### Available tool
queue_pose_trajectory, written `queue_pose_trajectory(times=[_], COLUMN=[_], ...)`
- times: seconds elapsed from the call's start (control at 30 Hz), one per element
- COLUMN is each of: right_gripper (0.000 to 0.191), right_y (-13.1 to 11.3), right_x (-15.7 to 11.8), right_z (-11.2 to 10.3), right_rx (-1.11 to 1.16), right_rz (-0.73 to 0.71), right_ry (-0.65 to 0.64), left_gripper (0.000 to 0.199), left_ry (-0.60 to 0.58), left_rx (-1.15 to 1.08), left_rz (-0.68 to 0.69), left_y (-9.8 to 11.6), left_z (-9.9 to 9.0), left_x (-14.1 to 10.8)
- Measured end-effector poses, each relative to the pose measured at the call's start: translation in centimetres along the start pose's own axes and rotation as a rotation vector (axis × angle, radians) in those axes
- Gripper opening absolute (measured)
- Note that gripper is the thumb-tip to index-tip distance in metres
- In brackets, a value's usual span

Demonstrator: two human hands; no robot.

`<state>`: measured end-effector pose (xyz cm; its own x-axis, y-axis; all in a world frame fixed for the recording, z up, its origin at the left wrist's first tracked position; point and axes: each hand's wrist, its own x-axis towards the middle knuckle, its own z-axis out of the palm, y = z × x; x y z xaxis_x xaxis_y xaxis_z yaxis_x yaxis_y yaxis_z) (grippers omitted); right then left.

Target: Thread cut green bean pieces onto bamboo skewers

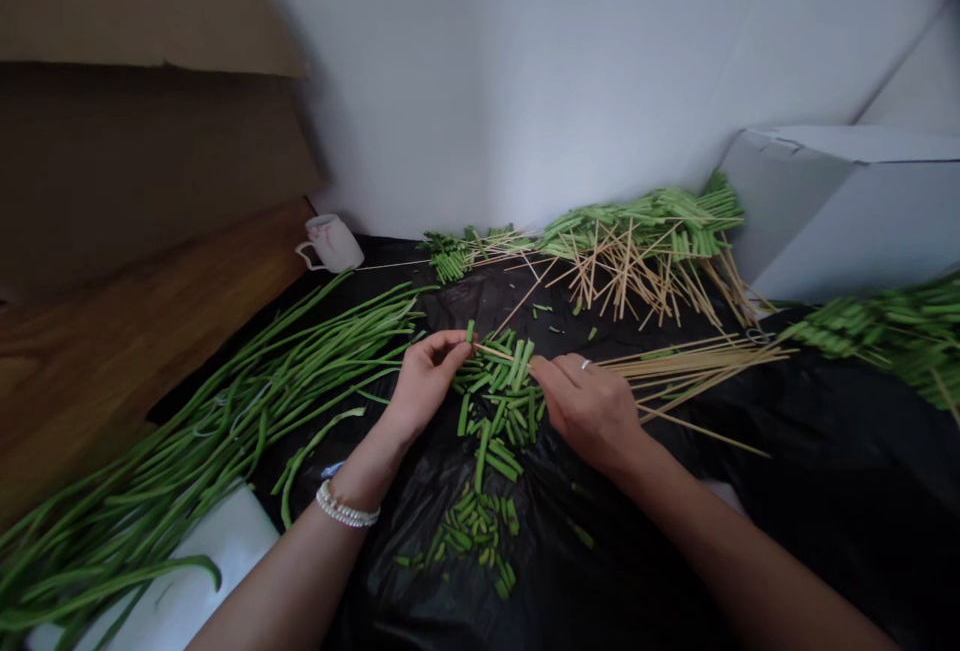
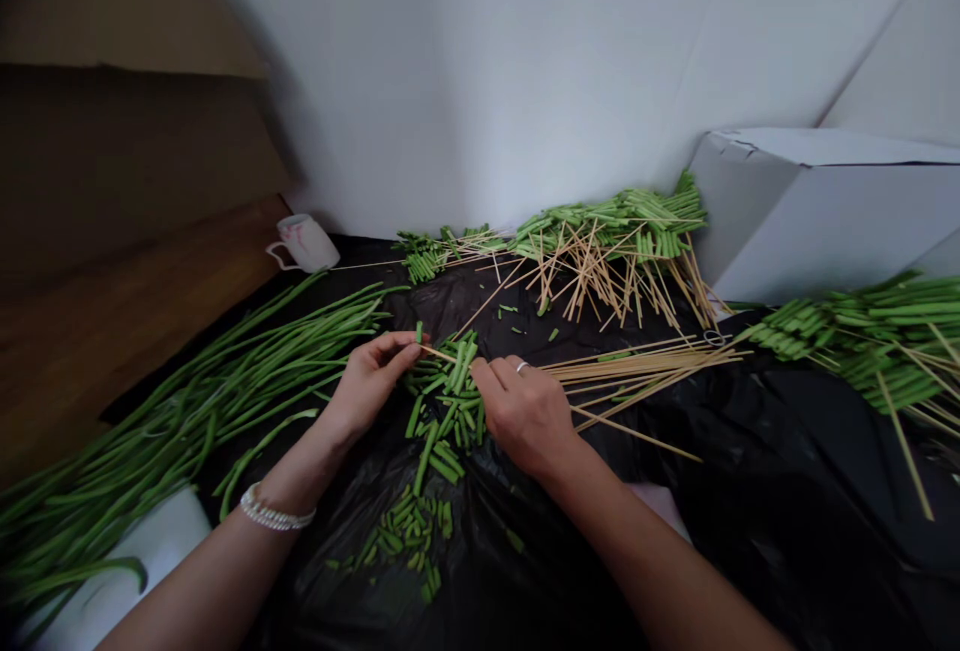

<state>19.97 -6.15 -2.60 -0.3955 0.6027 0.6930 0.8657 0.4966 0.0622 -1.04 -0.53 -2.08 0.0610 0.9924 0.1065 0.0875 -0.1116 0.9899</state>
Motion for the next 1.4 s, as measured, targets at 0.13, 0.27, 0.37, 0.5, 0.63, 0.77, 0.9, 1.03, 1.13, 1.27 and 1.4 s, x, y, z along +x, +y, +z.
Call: queue_pose_trajectory(times=[0.13, 0.27, 0.37, 0.5, 0.63, 0.77, 0.9, 1.03, 1.13, 1.27, 1.4], right_gripper=[0.021, 0.022, 0.022, 0.021, 0.022, 0.021, 0.021, 0.021, 0.022, 0.021, 0.021], right_y=[-0.02, -0.09, -0.12, -0.07, -0.01, 0.00, -0.03, -0.01, 0.03, 0.05, 0.00], right_x=[0.00, 0.07, 0.10, 0.06, -0.01, -0.05, -0.01, -0.03, -0.10, -0.12, -0.07], right_z=[-0.04, -0.14, -0.18, -0.13, 0.02, 0.06, -0.05, -0.06, 0.07, 0.19, 0.08], right_rx=[-0.011, -0.013, -0.016, -0.019, -0.028, -0.045, -0.045, -0.048, -0.050, -0.058, -0.065], right_rz=[0.012, 0.005, 0.010, 0.018, 0.015, 0.009, 0.008, 0.009, 0.011, 0.007, 0.001], right_ry=[-0.009, 0.001, -0.001, -0.007, -0.006, -0.008, -0.020, -0.019, -0.013, -0.008, -0.006], left_gripper=[0.029, 0.030, 0.030, 0.029, 0.029, 0.029, 0.029, 0.030, 0.029, 0.029, 0.030], left_ry=[-0.077, -0.153, -0.194, -0.216, -0.219, -0.219, -0.211, -0.208, -0.204, -0.202, -0.193], left_rx=[-0.334, -0.440, -0.463, -0.464, -0.455, -0.446, -0.436, -0.435, -0.434, -0.425, -0.396], left_rz=[-0.191, -0.269, -0.273, -0.256, -0.250, -0.238, -0.227, -0.222, -0.219, -0.215, -0.202], left_y=[0.54, 0.80, 0.79, 0.70, 0.63, 0.63, 0.69, 0.66, 0.63, 0.62, 0.57], left_z=[0.07, 0.08, 0.12, 0.16, 0.14, 0.15, 0.23, 0.25, 0.24, 0.23, 0.23], left_x=[-0.27, -0.45, -0.51, -0.57, -0.65, -0.69, -0.69, -0.66, -0.65, -0.65, -0.63])
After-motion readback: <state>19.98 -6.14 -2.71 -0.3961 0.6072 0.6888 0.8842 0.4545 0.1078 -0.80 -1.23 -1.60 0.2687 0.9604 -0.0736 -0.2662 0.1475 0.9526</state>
